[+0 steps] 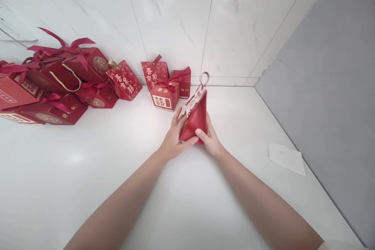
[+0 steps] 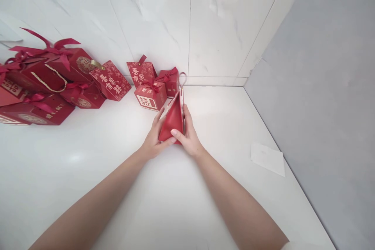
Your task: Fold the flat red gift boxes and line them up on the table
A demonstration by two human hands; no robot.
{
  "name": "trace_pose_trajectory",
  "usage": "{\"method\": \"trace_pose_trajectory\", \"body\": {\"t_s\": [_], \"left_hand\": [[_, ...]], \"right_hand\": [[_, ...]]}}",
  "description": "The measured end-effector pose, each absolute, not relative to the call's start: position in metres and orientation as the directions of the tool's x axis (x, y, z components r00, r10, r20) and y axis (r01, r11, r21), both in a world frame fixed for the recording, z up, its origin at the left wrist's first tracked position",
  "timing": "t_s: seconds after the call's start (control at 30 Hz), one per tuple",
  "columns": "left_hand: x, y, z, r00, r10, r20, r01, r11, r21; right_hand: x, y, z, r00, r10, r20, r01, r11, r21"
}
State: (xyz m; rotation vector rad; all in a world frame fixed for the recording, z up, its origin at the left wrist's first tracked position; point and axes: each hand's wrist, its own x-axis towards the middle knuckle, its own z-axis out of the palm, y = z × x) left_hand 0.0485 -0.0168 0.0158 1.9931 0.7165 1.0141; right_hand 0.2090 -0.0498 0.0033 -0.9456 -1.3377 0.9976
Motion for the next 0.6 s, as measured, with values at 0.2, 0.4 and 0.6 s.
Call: {"method": "trace_pose_trajectory", "body": {"t_s": [0.2,0.4,0.6], "left_hand": [[0.046,-0.014,0.001,0.492,0.800,0.342,0.093,-0.439,0.894],[0.045,-0.010,-0.003,0.539,0.804,0.252,0.237,-0.431,0.870],[0.046,-0.011,0.001,0.528,0.813,0.245,0.287,-0.442,0.850]], "right_hand": [[0.207,-0.048,0.005,0.036,0.954,0.298,-0.208,0.299,-0.931],[0.211,-0.044,0.001,0.048,0.971,0.233,-0.263,0.238,-0.935],[0.212,-0.043,0.000,0.040,0.969,0.245,-0.280,0.246,-0.928]]}}
